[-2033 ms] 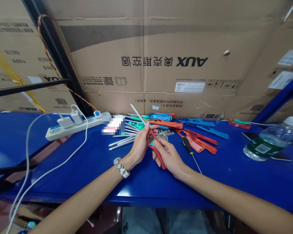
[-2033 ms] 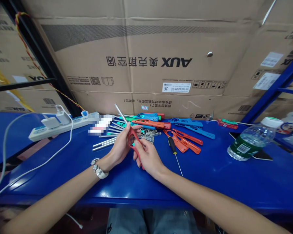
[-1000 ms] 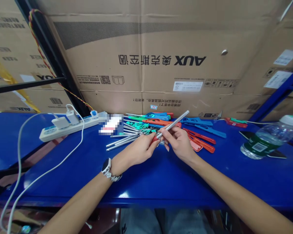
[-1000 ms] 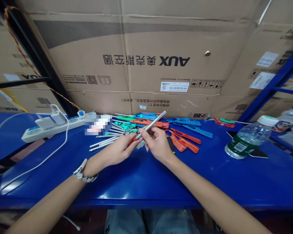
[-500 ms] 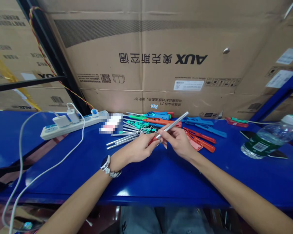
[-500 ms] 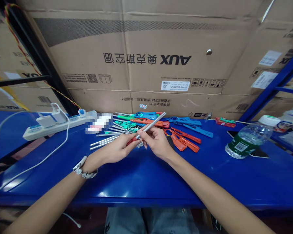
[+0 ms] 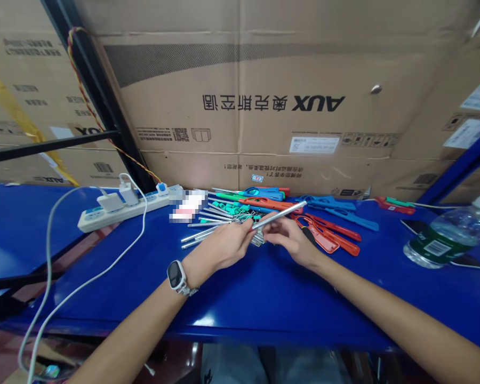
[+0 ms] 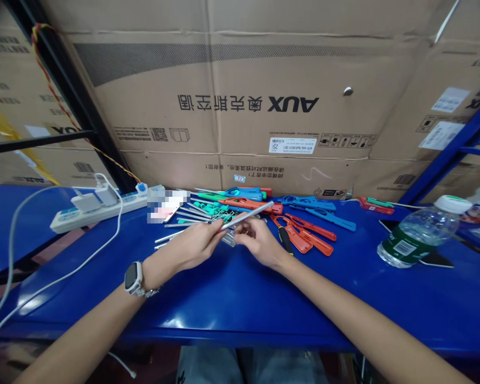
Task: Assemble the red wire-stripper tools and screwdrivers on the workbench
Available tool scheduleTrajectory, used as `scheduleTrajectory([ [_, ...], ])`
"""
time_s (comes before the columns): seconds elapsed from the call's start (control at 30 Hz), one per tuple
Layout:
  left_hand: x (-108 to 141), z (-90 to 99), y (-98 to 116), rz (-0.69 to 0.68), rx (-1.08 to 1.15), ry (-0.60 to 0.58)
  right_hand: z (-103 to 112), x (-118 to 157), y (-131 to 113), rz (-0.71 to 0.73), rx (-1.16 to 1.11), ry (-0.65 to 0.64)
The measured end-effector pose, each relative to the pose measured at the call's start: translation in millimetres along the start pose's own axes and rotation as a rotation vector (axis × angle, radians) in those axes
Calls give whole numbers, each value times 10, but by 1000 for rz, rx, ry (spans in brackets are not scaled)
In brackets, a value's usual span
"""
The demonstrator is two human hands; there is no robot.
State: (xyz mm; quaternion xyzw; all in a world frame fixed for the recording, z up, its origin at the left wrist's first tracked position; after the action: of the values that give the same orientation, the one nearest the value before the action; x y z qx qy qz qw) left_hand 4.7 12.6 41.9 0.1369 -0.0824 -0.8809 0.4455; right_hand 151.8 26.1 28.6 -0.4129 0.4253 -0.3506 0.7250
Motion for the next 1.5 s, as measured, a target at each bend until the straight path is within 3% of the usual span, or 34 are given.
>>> scheduleTrajectory([
  [0.2, 17, 244, -447, 167, 70, 100, 48, -522, 26, 71, 562, 23],
  [0.3, 73, 371, -652, 232, 137, 202, -139, -847, -41, 153, 859, -82],
  [0.4, 120, 445, -796, 271, 169, 277, -320, -1118, -17, 133, 1142, -212],
  [0.63, 146, 426, -976, 313, 187, 284, -627, -1469, 32, 106, 1261, -299],
  [0.83, 187, 428, -1012, 289, 180, 286, -801, -1602, 61, 32, 1292, -239],
  [1.03, 177, 374, -1036, 288, 176, 250, -834, -1670, 103, -64, 1205, -166],
  [1.17, 170, 347, -976, 252, 211, 229, -578, -1556, 63, -98, 1020, -69],
  [1.3, 160, 311, -764, 197, 235, 172, -148, -1106, 32, -98, 803, 5],
  [1.4, 139, 235, -524, 149, 214, 90, 181, -628, 83, -187, 248, 124],
  [1.5, 114, 131, -297, 102, 162, 14, 375, -228, 166, -305, -82, 218],
])
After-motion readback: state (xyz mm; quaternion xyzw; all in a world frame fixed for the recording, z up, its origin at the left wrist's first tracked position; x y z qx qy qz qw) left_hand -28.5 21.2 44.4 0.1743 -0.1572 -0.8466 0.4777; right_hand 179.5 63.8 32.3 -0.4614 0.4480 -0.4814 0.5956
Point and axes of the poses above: each hand's wrist, its own x-axis away from the middle knuckle, its own z-axis out of the back of the hand, y = z × x, the point moved 6 cm from there along -x, towards the middle knuckle, and after that the axes turned 4 degrees about x, right-handed, at the moved point
